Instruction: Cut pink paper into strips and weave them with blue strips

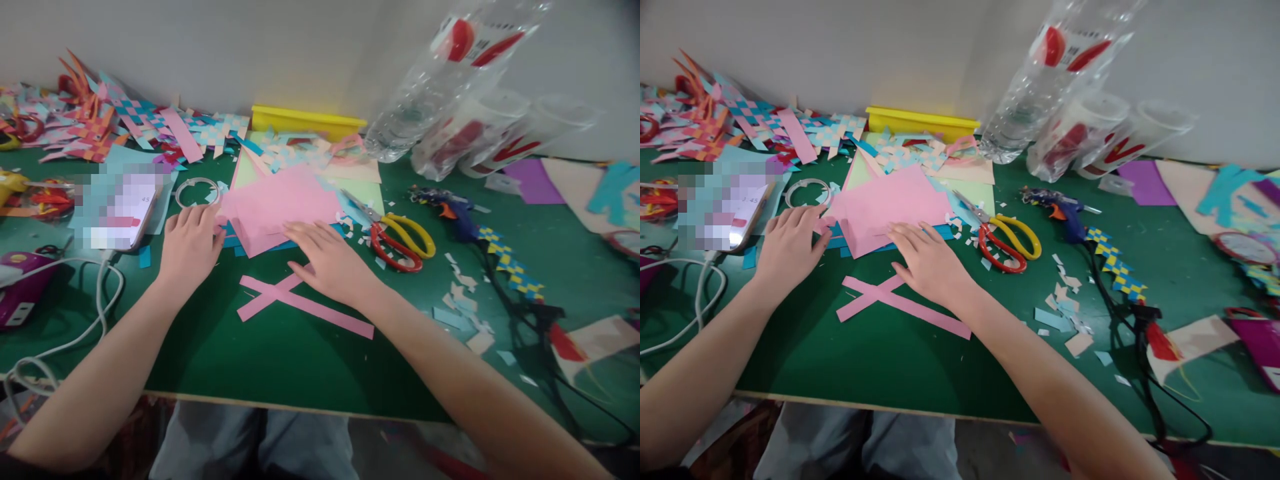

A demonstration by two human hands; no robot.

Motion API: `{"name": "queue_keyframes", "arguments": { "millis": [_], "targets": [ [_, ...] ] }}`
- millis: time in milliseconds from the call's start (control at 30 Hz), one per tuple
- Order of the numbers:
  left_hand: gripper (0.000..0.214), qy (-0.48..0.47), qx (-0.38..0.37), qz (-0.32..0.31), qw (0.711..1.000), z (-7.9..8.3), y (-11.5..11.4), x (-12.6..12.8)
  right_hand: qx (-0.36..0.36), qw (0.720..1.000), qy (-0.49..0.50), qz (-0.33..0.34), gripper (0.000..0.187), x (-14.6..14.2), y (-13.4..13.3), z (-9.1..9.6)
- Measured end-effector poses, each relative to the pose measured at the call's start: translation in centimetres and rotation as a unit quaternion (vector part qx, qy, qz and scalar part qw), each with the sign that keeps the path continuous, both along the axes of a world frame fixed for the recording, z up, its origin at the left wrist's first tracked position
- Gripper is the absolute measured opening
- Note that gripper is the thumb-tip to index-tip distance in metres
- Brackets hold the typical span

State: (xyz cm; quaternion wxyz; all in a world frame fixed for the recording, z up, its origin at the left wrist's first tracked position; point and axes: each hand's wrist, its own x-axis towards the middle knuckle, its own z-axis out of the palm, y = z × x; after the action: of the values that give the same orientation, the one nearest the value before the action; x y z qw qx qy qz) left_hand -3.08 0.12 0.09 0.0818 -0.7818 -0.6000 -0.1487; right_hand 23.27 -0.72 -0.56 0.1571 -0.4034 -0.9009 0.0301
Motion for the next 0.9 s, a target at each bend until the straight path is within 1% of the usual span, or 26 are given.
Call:
{"name": "queue_keyframes", "arguments": {
  "millis": [67, 133, 233, 300, 367, 467, 567, 600, 667, 767, 833, 900],
  "targets": [
    [0.037, 0.004, 0.001, 0.01, 1.0, 0.0, 0.1, -0.5, -0.018, 0.999, -0.012, 0.023, 0.052, -0.8, 1.0, 0.5],
    [0.033, 0.004, -0.003, 0.011, 1.0, 0.0, 0.2, -0.9, -0.038, 0.997, -0.019, 0.062, 0.058, -1.6, 2.0, 1.0],
    [0.023, -0.003, 0.002, 0.005, 1.0, -0.2, 0.4, -1.4, -0.052, 0.994, -0.019, 0.089, 0.061, -2.5, 3.0, 1.2],
    [0.021, -0.001, 0.004, 0.003, 1.0, -0.3, 0.6, -1.6, -0.057, 0.994, -0.017, 0.09, 0.058, -2.9, 3.2, 1.0],
    [0.023, 0.002, 0.004, 0.006, 1.0, -0.5, 0.7, -1.8, -0.059, 0.995, -0.01, 0.085, 0.049, -3.1, 3.3, 0.7],
    [0.025, -0.009, 0.0, 0.007, 1.0, -0.6, 0.9, -1.8, -0.04, 0.996, 0.006, 0.085, 0.038, -3.2, 3.3, 0.3],
    [0.028, -0.011, 0.0, 0.007, 1.0, -0.5, 0.9, -1.8, -0.02, 0.996, 0.014, 0.084, 0.036, -3.3, 3.3, 0.0],
    [0.028, -0.009, 0.001, 0.008, 1.0, -0.5, 0.9, -1.7, -0.02, 0.997, 0.016, 0.076, 0.037, -3.3, 3.3, 0.0],
    [0.028, -0.005, 0.005, 0.012, 1.0, -0.5, 0.9, -1.7, -0.025, 0.999, 0.024, 0.036, 0.036, -3.4, 3.5, 0.1],
    [0.024, -0.006, 0.01, 0.017, 1.0, -0.5, 0.9, -1.6, -0.029, 0.993, 0.088, -0.075, 0.028, -3.5, 4.4, 0.7],
    [0.025, -0.01, 0.009, 0.019, 1.0, -0.5, 1.0, -1.5, -0.021, 0.973, 0.173, -0.151, 0.021, -3.3, 5.6, 1.4],
    [0.026, -0.017, 0.003, 0.02, 1.0, -0.4, 1.0, -1.5, 0.0, 0.944, 0.253, -0.212, 0.016, -2.9, 7.3, 2.6]
  ]
}}
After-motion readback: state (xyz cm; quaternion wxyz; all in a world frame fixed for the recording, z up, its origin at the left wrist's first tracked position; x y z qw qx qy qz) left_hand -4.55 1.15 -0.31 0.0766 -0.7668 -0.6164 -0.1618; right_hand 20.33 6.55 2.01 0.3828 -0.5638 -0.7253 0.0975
